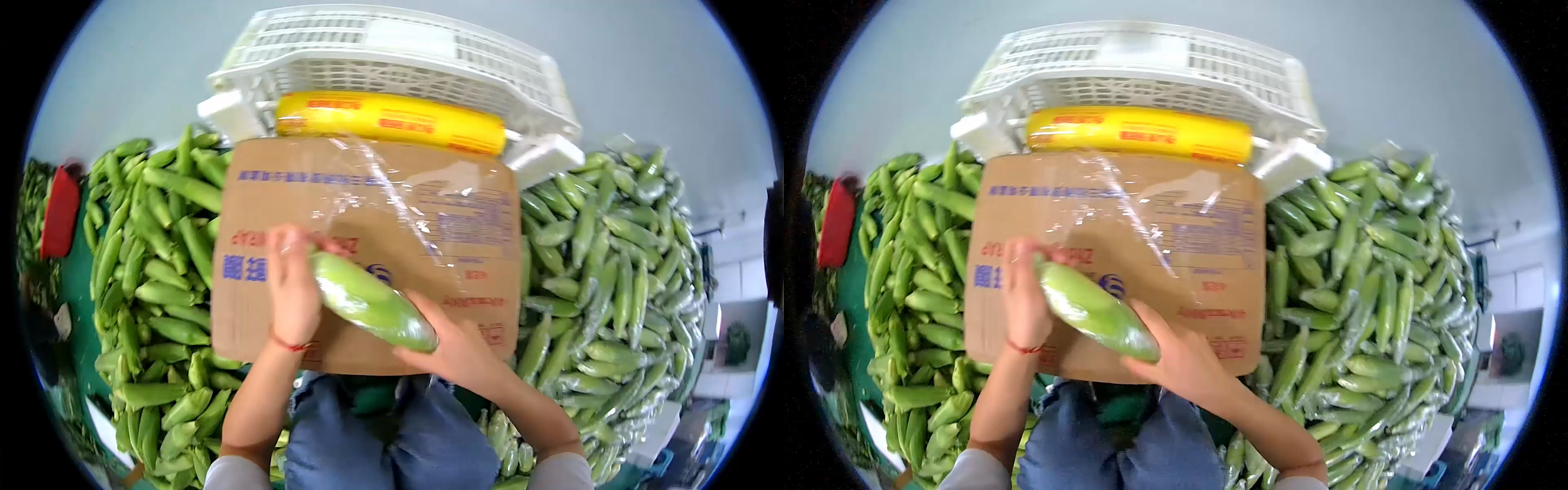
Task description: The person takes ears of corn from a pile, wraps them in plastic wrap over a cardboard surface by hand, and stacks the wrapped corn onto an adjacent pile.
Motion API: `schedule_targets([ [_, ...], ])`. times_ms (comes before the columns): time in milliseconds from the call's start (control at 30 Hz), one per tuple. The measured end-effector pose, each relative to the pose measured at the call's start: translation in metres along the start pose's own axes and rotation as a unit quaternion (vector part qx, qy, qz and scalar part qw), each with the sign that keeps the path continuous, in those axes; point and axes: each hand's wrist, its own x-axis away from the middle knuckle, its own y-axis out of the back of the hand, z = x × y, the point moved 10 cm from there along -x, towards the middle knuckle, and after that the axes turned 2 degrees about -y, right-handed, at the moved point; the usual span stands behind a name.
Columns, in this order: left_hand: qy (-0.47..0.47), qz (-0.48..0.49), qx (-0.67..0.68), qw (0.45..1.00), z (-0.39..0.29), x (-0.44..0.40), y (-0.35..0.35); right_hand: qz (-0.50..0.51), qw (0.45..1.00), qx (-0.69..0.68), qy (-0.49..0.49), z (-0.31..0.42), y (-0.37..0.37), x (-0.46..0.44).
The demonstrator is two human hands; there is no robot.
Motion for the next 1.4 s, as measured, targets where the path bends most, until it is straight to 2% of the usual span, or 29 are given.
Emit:
schedule_targets([
  [33, -0.05, -0.012, -0.075, 0.996, -0.006, 0.004, 0.008, -0.028, 0.99, 0.138, 0.005, 0.011, 0.022, 0.001],
  [133, 0.172, 0.003, 0.084, 0.981, 0.035, 0.03, 0.01, -0.146, 0.969, 0.165, 0.112, 0.057, 0.08, 0.018],
  [167, 0.235, 0.039, 0.076, 0.968, 0.053, 0.048, 0.011, -0.177, 0.975, -0.05, 0.123, 0.055, 0.093, 0.019],
  [200, 0.302, 0.114, 0.074, 0.943, 0.066, 0.071, 0.004, -0.199, 0.933, -0.266, 0.139, 0.049, 0.096, 0.014],
  [233, 0.364, 0.183, 0.07, 0.91, 0.077, 0.098, -0.003, -0.167, 0.888, -0.391, 0.178, 0.059, 0.092, 0.008],
  [267, 0.371, 0.162, 0.018, 0.914, 0.084, 0.114, 0.005, -0.129, 0.825, -0.507, 0.212, 0.069, 0.088, 0.003],
  [300, 0.375, 0.141, -0.034, 0.916, 0.092, 0.127, 0.012, -0.074, 0.825, -0.52, 0.209, 0.08, 0.086, 0.005],
  [367, 0.165, 0.347, -0.258, 0.886, 0.075, 0.119, 0.01, -0.125, 0.812, -0.548, 0.158, 0.063, 0.095, 0.008],
  [433, 0.09, 0.323, -0.046, 0.941, 0.007, 0.124, -0.038, -0.19, 0.76, -0.605, 0.146, 0.029, 0.116, 0.005],
  [467, -0.04, 0.355, -0.149, 0.922, -0.011, 0.117, -0.059, -0.222, 0.721, -0.639, 0.15, 0.013, 0.124, 0.002],
  [533, -0.299, 0.382, -0.338, 0.807, -0.042, 0.111, -0.109, -0.299, 0.727, -0.609, 0.107, 0.007, 0.092, 0.004],
  [567, -0.277, 0.414, -0.377, 0.781, -0.038, 0.106, -0.14, -0.334, 0.727, -0.593, 0.086, 0.003, 0.078, 0.012],
  [600, -0.253, 0.446, -0.415, 0.751, -0.036, 0.104, -0.173, -0.302, 0.782, -0.543, 0.055, 0.002, 0.07, 0.017],
  [633, -0.226, 0.475, -0.452, 0.72, -0.028, 0.105, -0.19, -0.327, 0.762, -0.558, 0.014, -0.021, 0.077, 0.025],
  [733, -0.348, 0.5, -0.45, 0.653, -0.022, 0.117, -0.205, -0.445, 0.68, -0.578, -0.073, -0.14, 0.125, 0.073],
  [800, -0.327, 0.472, -0.451, 0.683, -0.006, 0.105, -0.173, -0.568, 0.692, -0.435, -0.1, -0.184, 0.233, 0.105],
  [833, -0.304, 0.456, -0.457, 0.7, 0.001, 0.102, -0.152, -0.568, 0.733, -0.364, -0.091, -0.19, 0.293, 0.11],
  [867, -0.269, 0.432, -0.494, 0.705, 0.007, 0.097, -0.134, -0.598, 0.699, -0.386, -0.071, -0.233, 0.348, 0.123],
  [900, -0.283, 0.41, -0.527, 0.689, 0.009, 0.093, -0.12, -0.626, 0.696, -0.347, -0.065, -0.268, 0.403, 0.131],
  [967, -0.317, 0.334, -0.602, 0.652, 0.001, 0.083, -0.096, -0.707, 0.698, -0.071, -0.084, -0.291, 0.469, 0.163],
  [1033, -0.287, 0.251, -0.62, 0.685, -0.003, 0.061, -0.057, -0.688, 0.725, 0.027, -0.008, -0.176, 0.414, 0.123],
  [1067, -0.278, 0.21, -0.622, 0.701, -0.004, 0.049, -0.04, -0.546, 0.835, 0.023, -0.068, -0.125, 0.344, 0.072],
  [1100, -0.278, 0.18, -0.617, 0.713, -0.006, 0.036, -0.027, -0.379, 0.906, 0.158, -0.1, -0.11, 0.271, 0.039],
  [1133, -0.275, 0.154, -0.611, 0.727, -0.008, 0.02, -0.017, -0.206, 0.935, 0.279, -0.077, -0.095, 0.189, 0.014],
  [1167, -0.271, 0.128, -0.602, 0.74, -0.012, 0.004, -0.007, -0.122, 0.963, 0.239, 0.002, -0.063, 0.127, -0.001],
  [1233, -0.353, 0.15, -0.611, 0.693, -0.024, -0.021, -0.026, -0.131, 0.943, 0.3, 0.068, -0.062, 0.074, -0.02],
  [1300, -0.421, 0.256, -0.55, 0.674, -0.011, -0.046, -0.032, -0.158, 0.971, 0.179, 0.007, -0.082, 0.077, -0.021],
  [1367, -0.336, 0.295, -0.596, 0.667, -0.002, -0.058, -0.013, -0.2, 0.967, 0.156, -0.037, -0.103, 0.084, -0.003],
  [1400, -0.371, 0.266, -0.563, 0.689, -0.025, -0.038, -0.005, -0.235, 0.957, 0.166, -0.038, -0.112, 0.095, 0.016],
])
